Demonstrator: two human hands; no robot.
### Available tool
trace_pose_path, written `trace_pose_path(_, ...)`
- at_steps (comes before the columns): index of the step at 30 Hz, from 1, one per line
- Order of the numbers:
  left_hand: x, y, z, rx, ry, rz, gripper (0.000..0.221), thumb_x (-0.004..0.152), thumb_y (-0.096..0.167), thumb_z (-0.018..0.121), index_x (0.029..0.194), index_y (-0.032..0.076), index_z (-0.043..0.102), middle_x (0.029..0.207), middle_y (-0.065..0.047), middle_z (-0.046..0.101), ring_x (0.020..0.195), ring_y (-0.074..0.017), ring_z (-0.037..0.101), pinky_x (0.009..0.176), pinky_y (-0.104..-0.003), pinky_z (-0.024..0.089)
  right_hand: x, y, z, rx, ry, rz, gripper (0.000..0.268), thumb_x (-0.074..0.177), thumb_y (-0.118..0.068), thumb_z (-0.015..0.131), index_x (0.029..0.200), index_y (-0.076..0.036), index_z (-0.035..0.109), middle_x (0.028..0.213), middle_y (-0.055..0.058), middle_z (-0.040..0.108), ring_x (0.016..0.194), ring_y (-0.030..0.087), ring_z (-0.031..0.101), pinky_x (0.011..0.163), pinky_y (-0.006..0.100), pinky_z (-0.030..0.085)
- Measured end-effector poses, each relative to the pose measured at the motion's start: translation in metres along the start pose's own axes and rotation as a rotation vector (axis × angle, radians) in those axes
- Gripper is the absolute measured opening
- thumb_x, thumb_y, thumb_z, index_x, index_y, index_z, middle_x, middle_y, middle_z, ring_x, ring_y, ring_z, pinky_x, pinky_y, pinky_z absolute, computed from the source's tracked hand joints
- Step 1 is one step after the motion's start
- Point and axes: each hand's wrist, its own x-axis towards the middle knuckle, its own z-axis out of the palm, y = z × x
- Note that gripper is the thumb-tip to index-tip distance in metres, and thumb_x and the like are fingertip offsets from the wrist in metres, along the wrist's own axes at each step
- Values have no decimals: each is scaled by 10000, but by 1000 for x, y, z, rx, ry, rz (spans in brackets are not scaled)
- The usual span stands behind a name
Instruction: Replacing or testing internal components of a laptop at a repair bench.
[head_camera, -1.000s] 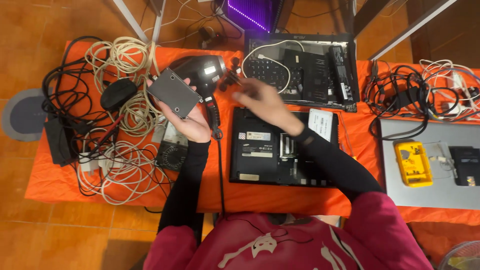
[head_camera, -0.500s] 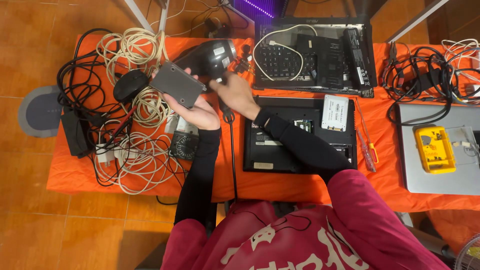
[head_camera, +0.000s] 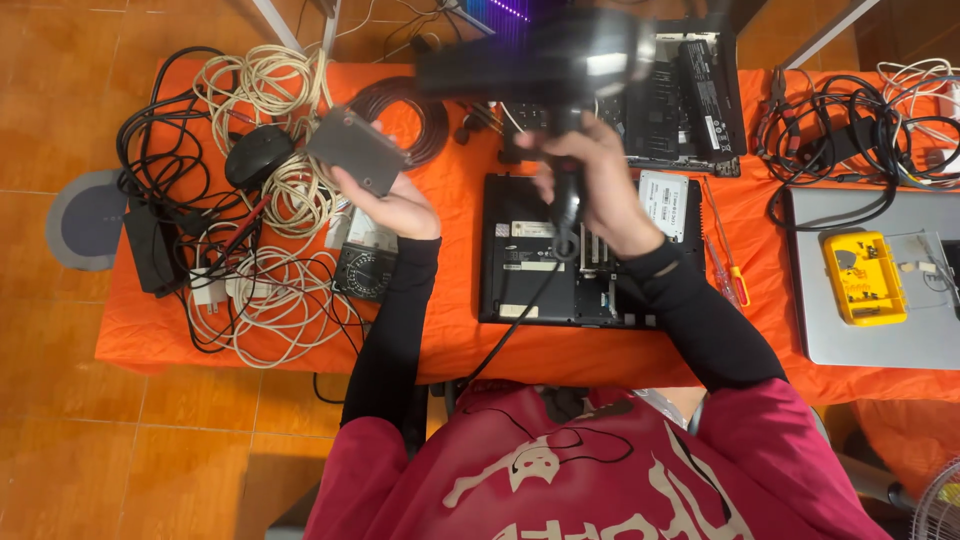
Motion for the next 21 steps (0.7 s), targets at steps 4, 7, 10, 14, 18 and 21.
trace_pose_path(4, -14, -14, -10, -83, -54, -175, 588, 1142, 397, 397, 1591, 20, 350, 1465, -180, 552, 1333, -308, 581, 1136, -407, 471, -33, -16, -29, 154, 68, 60, 264, 915, -55, 621, 1118, -8, 459, 829, 112, 637, 565, 179, 567, 514, 341, 517)
trace_pose_path(7, -21, -9, 7, -103, -190, -226, 560, 1161, 361, 419, 1611, 47, 305, 1490, -182, 538, 1326, -312, 580, 1108, -442, 476, -53, -32, -35, 103, 122, 20, 174, 969, -73, 616, 1091, -12, 508, 716, 60, 552, 522, 157, 536, 479, 315, 480)
trace_pose_path(10, -30, 1, 18, -63, -276, -318, 585, 1109, 334, 477, 1601, 123, 241, 1494, -162, 489, 1340, -324, 571, 1110, -487, 482, -69, -39, -43, 32, 146, 37, 137, 968, -83, 608, 1077, -14, 561, 690, 44, 549, 531, 147, 545, 487, 295, 471)
trace_pose_path(14, -37, 1, 19, -20, -417, -419, 665, 1091, 329, 560, 1623, 111, 228, 1553, -164, 444, 1428, -321, 514, 1179, -484, 466, -79, -31, -59, 20, 126, 50, 86, 964, -64, 599, 1023, -29, 549, 663, 39, 538, 519, 138, 532, 484, 288, 456)
trace_pose_path(18, -38, 7, 23, 35, -549, -493, 732, 1085, 300, 604, 1659, 108, 191, 1586, -163, 427, 1470, -310, 468, 1179, -465, 464, -84, -25, -65, -55, 158, 93, 63, 957, -50, 584, 985, -32, 530, 615, 19, 496, 472, 127, 507, 452, 289, 447)
trace_pose_path(21, -38, 8, 27, -19, -552, -530, 776, 1073, 306, 646, 1658, 112, 175, 1631, -143, 385, 1502, -321, 452, 1190, -458, 457, -86, -17, -71, -106, 162, 100, 54, 956, -32, 578, 980, -23, 530, 603, 21, 491, 458, 130, 502, 446, 292, 445)
